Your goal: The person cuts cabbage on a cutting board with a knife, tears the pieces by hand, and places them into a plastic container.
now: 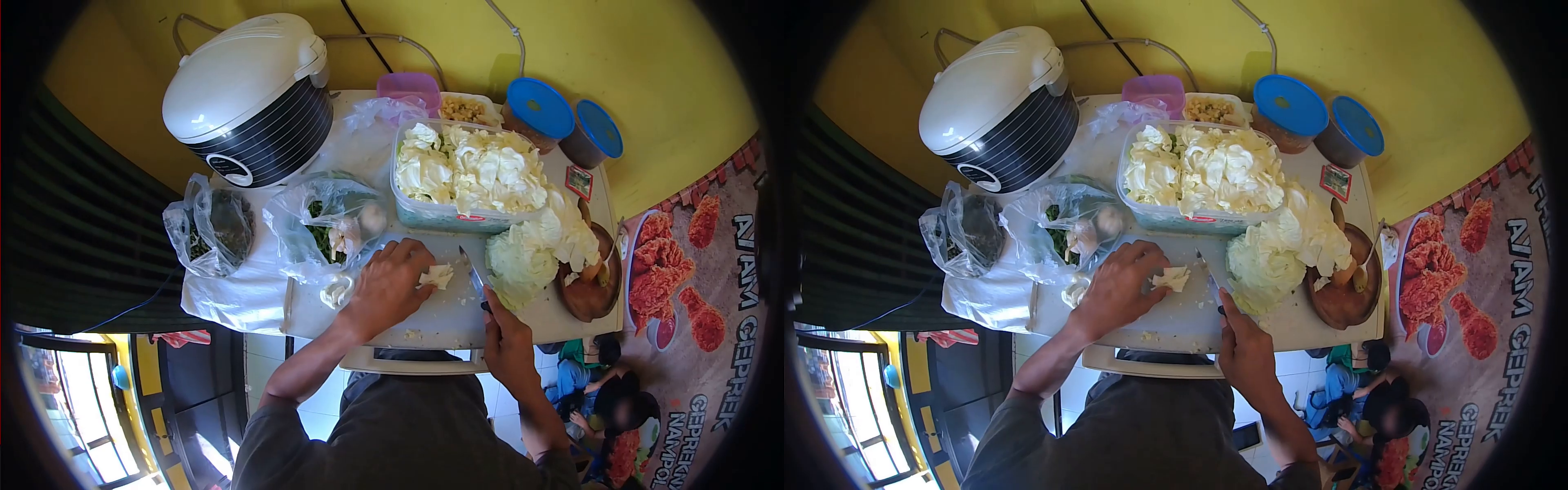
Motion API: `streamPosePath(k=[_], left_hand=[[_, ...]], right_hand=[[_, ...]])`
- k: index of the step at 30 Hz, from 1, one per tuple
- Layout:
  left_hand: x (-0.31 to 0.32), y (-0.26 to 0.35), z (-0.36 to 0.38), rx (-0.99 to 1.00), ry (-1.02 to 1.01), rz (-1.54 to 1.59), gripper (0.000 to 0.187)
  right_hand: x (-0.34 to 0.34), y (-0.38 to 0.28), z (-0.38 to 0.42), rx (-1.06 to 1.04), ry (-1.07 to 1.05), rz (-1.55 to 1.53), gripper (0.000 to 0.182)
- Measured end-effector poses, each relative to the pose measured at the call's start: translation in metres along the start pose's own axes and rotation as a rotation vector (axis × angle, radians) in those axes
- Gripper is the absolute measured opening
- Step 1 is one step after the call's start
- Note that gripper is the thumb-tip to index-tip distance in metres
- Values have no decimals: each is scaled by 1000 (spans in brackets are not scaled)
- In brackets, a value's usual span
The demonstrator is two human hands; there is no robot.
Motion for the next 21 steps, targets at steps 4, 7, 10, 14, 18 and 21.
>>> streamPosePath(k=[4, 7, 10, 14, 18, 21], left_hand=[[-11, 11, -6, -83, -155, 184, 29], [-32, 25, -11, -3, -115, 295, 27], [-55, 35, -24, 41, 33, 419, 28], [-82, 31, -77, 54, 214, 361, 30], [-84, 20, -109, 144, 328, 37, 33], [-85, 22, -119, 296, 404, 15, 31]], right_hand=[[2, 1, -3, 1, 4, -3, 56], [-1, 1, -5, 5, -14, -1, 57], [0, 3, -5, 6, -19, -23, 57], [2, 6, -3, 0, -7, -43, 57], [0, 7, -2, -5, 0, -50, 57], [2, 10, -1, -28, 20, -50, 57]])
Point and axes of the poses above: each hand's wrist, its own z-axis away from the middle knuckle, its own x-axis out of the palm, y = z × x, the point moved 1 cm from there along -z, towards the middle knuckle, and after that the axes turned 6 degrees about -x, right-handed, at the moved point
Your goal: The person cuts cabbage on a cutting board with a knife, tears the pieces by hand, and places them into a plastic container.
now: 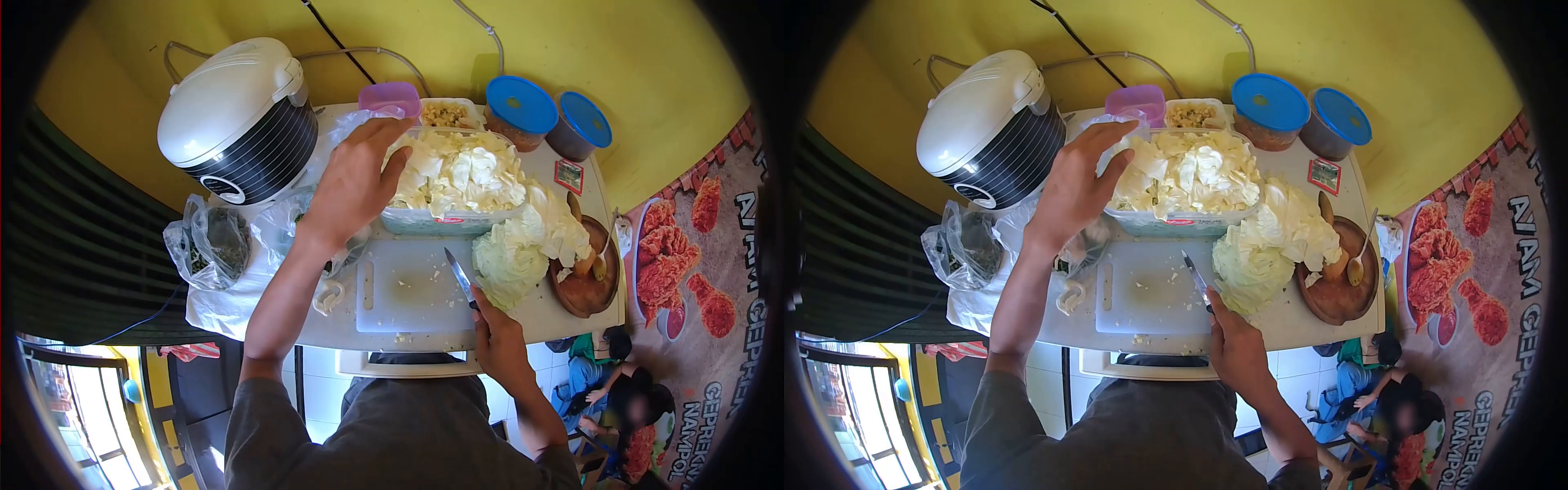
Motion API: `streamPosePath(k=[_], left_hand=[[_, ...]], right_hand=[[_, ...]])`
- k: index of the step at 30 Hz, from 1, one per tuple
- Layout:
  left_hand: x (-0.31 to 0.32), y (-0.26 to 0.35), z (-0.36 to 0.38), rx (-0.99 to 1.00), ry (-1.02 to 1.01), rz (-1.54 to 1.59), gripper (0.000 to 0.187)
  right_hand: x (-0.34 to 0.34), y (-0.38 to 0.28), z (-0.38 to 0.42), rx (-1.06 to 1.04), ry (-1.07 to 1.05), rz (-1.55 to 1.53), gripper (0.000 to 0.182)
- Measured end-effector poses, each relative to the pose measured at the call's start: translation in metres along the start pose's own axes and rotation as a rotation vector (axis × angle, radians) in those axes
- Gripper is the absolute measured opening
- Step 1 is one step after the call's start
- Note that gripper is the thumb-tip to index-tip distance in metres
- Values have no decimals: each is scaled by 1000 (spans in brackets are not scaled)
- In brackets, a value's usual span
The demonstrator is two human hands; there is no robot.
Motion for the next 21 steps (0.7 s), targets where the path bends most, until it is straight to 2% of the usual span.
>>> streamPosePath(k=[3, 6, 12, 15, 21], left_hand=[[8, -3, -4, 60, -174, 67, 17], [15, -7, -6, -42, -456, -83, 12], [38, -14, -4, -14, -403, -337, 8], [49, -24, -1, -3, -376, -365, 10], [37, -16, -4, -148, -501, -249, 16]], right_hand=[[-1, 0, -1, 17, -20, 2, 57], [-2, 0, -2, 4, -22, -6, 57], [-4, -1, -5, 32, -82, 20, 58], [-4, 0, -8, 15, -90, 24, 57], [-2, 0, -11, 3, -79, 40, 53]])
Point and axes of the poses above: each hand's wrist, its own z-axis away from the middle knuckle, its own x-axis out of the palm, y = z × x, the point moved 1 cm from there along -z, towards the middle knuckle, and after that the axes turned 6 degrees about -x, right-handed, at the moved point
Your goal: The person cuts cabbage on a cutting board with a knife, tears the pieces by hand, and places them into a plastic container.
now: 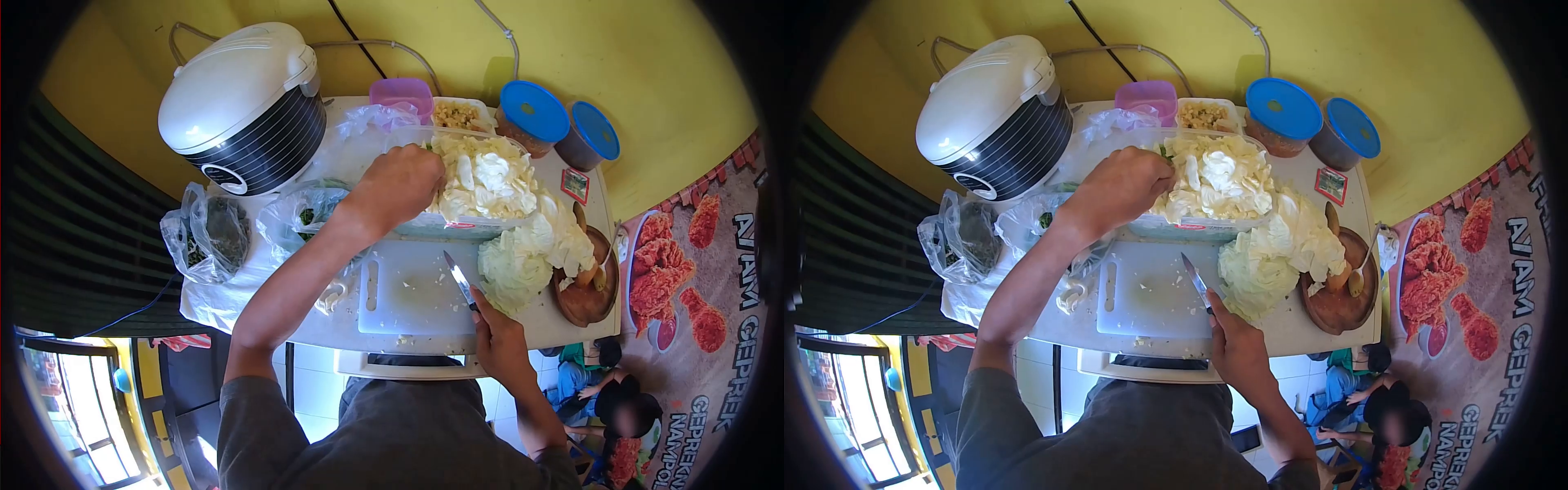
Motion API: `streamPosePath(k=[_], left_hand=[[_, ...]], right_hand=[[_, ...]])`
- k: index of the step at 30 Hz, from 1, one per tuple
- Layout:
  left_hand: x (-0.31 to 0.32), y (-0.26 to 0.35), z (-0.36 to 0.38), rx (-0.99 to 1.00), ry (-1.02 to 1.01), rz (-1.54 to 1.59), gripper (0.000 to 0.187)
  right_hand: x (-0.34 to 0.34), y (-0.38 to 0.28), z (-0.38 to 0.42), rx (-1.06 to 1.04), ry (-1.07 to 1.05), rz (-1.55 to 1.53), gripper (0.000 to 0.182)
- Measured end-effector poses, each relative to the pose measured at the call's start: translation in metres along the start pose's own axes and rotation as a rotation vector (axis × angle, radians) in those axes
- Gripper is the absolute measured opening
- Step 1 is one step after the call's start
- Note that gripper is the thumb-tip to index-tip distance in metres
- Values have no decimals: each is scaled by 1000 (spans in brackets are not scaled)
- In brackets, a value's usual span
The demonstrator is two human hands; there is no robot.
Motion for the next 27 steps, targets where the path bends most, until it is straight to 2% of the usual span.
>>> streamPosePath(k=[3, 6, 9, 12, 13, 16, 19, 27], left_hand=[[-16, 1, 7, 110, 37, 81, 19], [-34, 18, 9, 96, 102, 30, 24], [-29, 35, 1, 359, 167, 231, 38], [-6, 39, -13, 531, 31, 115, 51], [0, 39, -20, 541, -92, 47, 52], [9, 35, -34, 571, -139, 94, 51], [9, 33, -41, 580, -289, 56, 50], [31, 28, -44, 503, -388, 131, 46]], right_hand=[[0, 0, 1, 6, -2, -6, 52], [-1, -1, 1, 3, -1, -6, 52], [-1, -2, 2, 9, -1, -10, 51], [1, 1, 3, -29, 5, -2, 54], [1, 1, 4, -27, -6, 3, 55], [1, 3, 6, -21, -25, 14, 59], [2, 5, 6, -23, -27, 17, 61], [-8, 3, 3, -10, -107, -20, 62]])
Point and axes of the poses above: each hand's wrist, its own z-axis away from the middle knuckle, its own x-axis out of the palm, y = z × x, the point moved 1 cm from there along -z, towards the middle knuckle, and after that the axes turned 6 degrees about -x, right-handed, at the moved point
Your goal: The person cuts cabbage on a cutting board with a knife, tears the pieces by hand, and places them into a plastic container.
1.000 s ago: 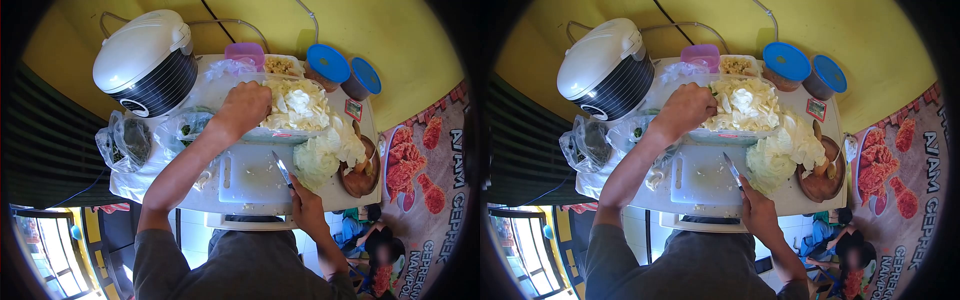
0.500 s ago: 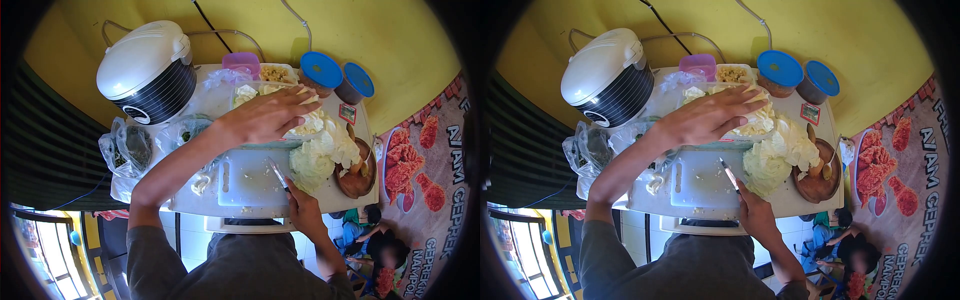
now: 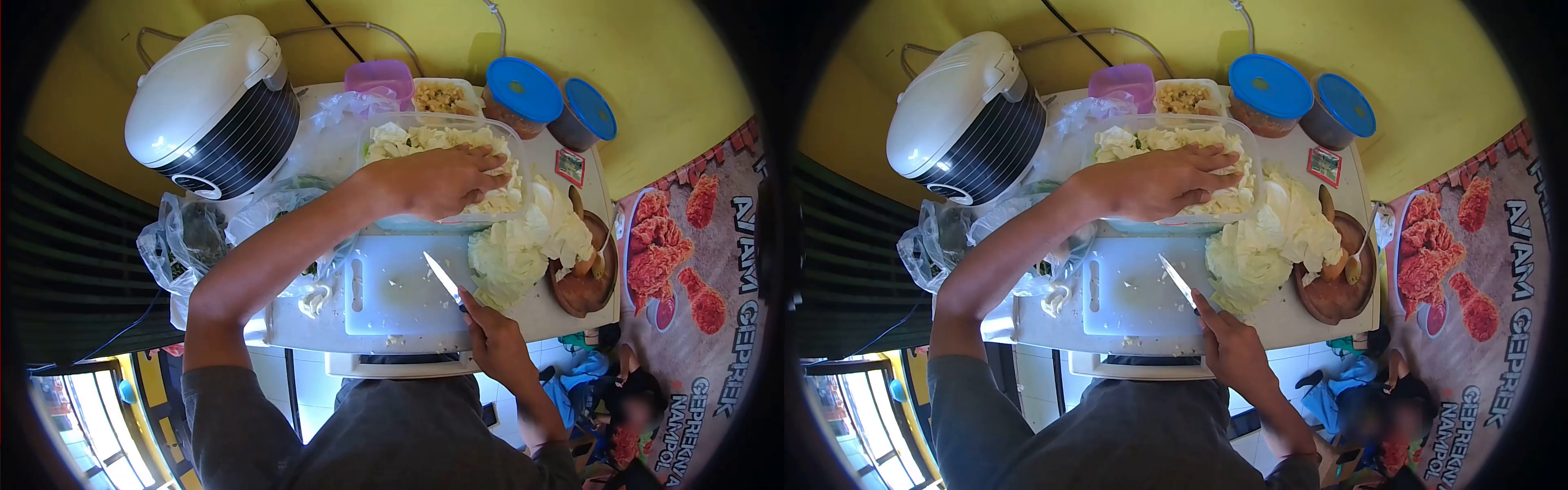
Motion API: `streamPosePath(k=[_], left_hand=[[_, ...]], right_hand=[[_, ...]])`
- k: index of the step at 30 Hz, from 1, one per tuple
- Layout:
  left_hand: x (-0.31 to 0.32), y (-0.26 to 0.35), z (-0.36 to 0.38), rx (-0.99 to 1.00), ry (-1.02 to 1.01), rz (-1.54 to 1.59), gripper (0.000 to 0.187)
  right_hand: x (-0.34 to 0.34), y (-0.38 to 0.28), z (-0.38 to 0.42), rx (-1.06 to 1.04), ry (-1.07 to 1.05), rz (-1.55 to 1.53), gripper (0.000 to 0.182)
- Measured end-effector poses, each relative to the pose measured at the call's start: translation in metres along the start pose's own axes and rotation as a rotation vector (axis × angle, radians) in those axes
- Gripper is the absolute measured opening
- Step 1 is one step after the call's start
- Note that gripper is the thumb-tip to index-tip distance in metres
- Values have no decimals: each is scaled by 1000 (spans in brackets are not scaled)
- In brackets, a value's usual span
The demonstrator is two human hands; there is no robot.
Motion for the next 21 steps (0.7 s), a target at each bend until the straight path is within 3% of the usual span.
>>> streamPosePath(k=[3, 10, 11, 13, 17, 20, 21], left_hand=[[-4, -4, -2, 10, -23, 15, 47], [-8, 12, 10, -17, 131, 95, 55], [-11, 16, 13, -9, 154, 119, 56], [-16, 23, 18, 8, 198, 171, 57], [-12, 19, 21, 84, 356, -94, 55], [-21, 33, 37, 107, 549, -192, 52], [-23, 39, 43, 112, 582, -128, 49]], right_hand=[[-9, 2, 4, -47, -8, 10, 60], [-68, 5, 31, 64, 138, -73, 23], [-74, 12, 31, 38, 178, -141, 18], [-80, 16, 24, 192, 376, -716, 16], [-98, 28, -18, 221, 660, -261, 20], [-116, 39, -55, 120, 674, 146, 21], [-123, 42, -65, 127, 636, 151, 22]])
Point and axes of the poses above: each hand's wrist, its own z-axis away from the middle knuckle, its own x-axis out of the palm, y = z × x, the point moved 1 cm from there along -z, towards the middle knuckle, and after that the axes turned 6 degrees about -x, right-handed, at the moved point
